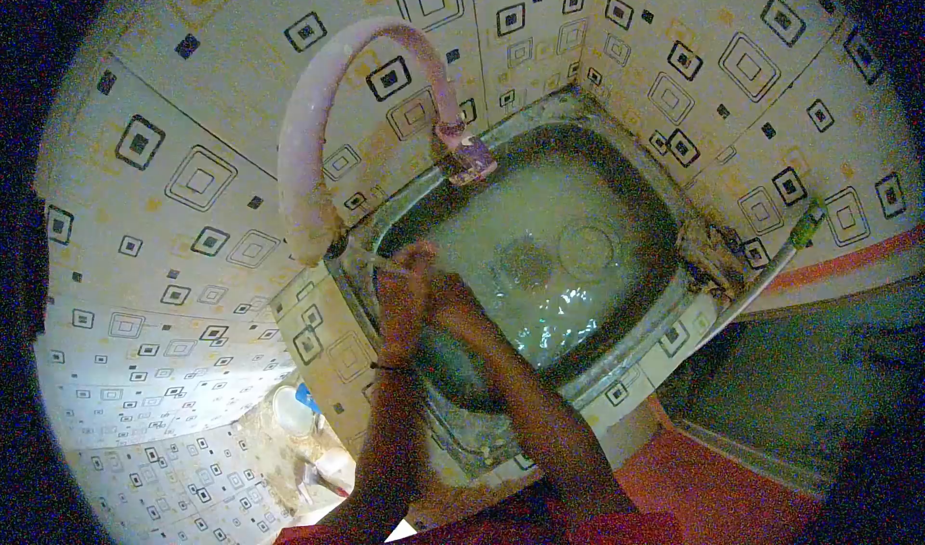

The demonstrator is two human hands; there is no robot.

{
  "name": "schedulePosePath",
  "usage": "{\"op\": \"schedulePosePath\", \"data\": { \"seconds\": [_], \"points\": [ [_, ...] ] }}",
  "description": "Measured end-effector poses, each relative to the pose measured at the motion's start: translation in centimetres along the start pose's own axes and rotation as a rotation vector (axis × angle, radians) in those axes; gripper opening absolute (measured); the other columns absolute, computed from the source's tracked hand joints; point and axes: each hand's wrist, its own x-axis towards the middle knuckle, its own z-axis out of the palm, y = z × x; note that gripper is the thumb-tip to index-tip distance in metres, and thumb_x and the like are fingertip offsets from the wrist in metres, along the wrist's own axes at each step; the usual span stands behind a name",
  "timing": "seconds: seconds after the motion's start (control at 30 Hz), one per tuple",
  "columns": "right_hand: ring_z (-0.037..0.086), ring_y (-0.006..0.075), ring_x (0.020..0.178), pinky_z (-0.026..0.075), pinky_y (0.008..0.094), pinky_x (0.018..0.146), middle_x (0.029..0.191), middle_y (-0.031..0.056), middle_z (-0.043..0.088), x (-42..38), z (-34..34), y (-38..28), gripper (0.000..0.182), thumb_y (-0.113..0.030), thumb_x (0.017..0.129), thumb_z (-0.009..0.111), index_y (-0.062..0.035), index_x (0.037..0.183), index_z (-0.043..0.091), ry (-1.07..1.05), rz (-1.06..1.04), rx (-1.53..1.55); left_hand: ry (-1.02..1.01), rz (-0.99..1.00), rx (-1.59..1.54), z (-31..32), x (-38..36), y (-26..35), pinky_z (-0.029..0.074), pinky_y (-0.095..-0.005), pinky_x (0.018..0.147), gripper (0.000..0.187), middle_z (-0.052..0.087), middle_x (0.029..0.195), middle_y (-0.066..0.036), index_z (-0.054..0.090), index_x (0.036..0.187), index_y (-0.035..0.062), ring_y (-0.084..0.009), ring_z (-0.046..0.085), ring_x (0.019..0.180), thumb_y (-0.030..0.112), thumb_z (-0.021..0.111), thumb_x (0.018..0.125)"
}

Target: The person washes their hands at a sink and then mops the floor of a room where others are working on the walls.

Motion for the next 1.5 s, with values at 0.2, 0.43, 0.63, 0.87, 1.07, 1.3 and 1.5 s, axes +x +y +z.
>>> {"op": "schedulePosePath", "data": {
  "seconds": [0.2,0.43,0.63,0.87,1.07,1.3,1.5],
  "points": [
    [0.063,0.0249,0.073,0.049,0.0331,0.065,0.079,0.0114,0.064,0.3,-2.9,-1.6,0.028,-0.03,0.089,0.045,-0.0056,0.099,0.055,-0.348,0.204,1.289,0.151,0.093,-0.419,-1.4,-0.1,-2.1,0.047,-0.0341,0.085,0.025,0.052,0.114,-0.014,0.044,0.113,0.0016,-0.023,0.052,0.103,0.008,0.036,0.091],
    [0.059,0.0277,0.088,0.051,0.0367,0.077,0.103,0.0139,0.059,-0.4,-3.6,-4.4,0.031,-0.026,0.093,0.036,-0.0008,0.105,0.051,-0.189,0.242,2.198,-0.14,-0.354,-1.517,0.3,-0.5,-1.5,0.046,-0.0332,0.083,0.03,0.059,0.101,-0.008,0.054,0.105,0.0003,-0.0205,0.057,0.093,0.02,0.037,0.09],
    [0.056,0.032,0.1,0.048,0.0413,0.083,0.104,0.017,0.06,-0.3,-3.6,-3.6,0.034,-0.026,0.091,0.041,0.0022,0.101,0.056,-0.412,0.119,2.336,-0.202,-0.305,-1.65,-0.1,-0.9,-0.7,0.046,-0.0306,0.085,0.028,0.058,0.103,-0.007,0.051,0.108,-0.0013,-0.019,0.056,0.093,0.015,0.037,0.089],
    [0.056,0.0316,0.099,0.048,0.0409,0.083,0.102,0.0174,0.06,-0.4,-3.3,-3.6,0.034,-0.025,0.091,0.04,0.0031,0.103,0.056,-0.421,0.078,2.357,-0.125,0.195,-0.094,-1.2,-1.7,0.5,0.045,-0.0297,0.086,0.027,0.057,0.106,-0.007,0.05,0.11,-0.001,-0.0172,0.055,0.095,0.008,0.035,0.089],
    [0.057,0.03,0.097,0.047,0.0413,0.084,0.1,0.0152,0.061,-0.4,-3.5,-4.1,0.032,-0.024,0.09,0.041,0.0023,0.1,0.057,-0.4,0.129,2.291,-0.113,-0.108,-0.898,-0.4,-1.4,0.0,0.045,-0.0288,0.083,0.026,0.057,0.105,-0.007,0.049,0.108,-0.001,-0.0147,0.055,0.095,-0.001,0.044,0.083],
    [0.058,0.0304,0.094,0.047,0.0405,0.085,0.099,0.0149,0.062,-0.3,-3.3,-3.9,0.032,-0.024,0.09,0.041,0.0025,0.1,0.057,-0.383,0.126,2.252,-0.081,0.064,-0.417,-1.0,-1.7,0.4,0.046,-0.0276,0.081,0.029,0.057,0.102,-0.007,0.048,0.108,-0.0017,-0.0145,0.055,0.092,0.004,0.052,0.079],
    [0.058,0.0307,0.093,0.047,0.04,0.084,0.1,0.0151,0.062,-0.4,-3.5,-4.2,0.033,-0.025,0.091,0.041,0.0028,0.099,0.057,-0.406,0.082,2.237,-0.107,0.0,-0.689,-0.6,-1.6,0.1,0.045,-0.0272,0.082,0.028,0.057,0.103,-0.006,0.048,0.109,-0.0016,-0.0142,0.054,0.093,0.007,0.052,0.082]
  ]
}}
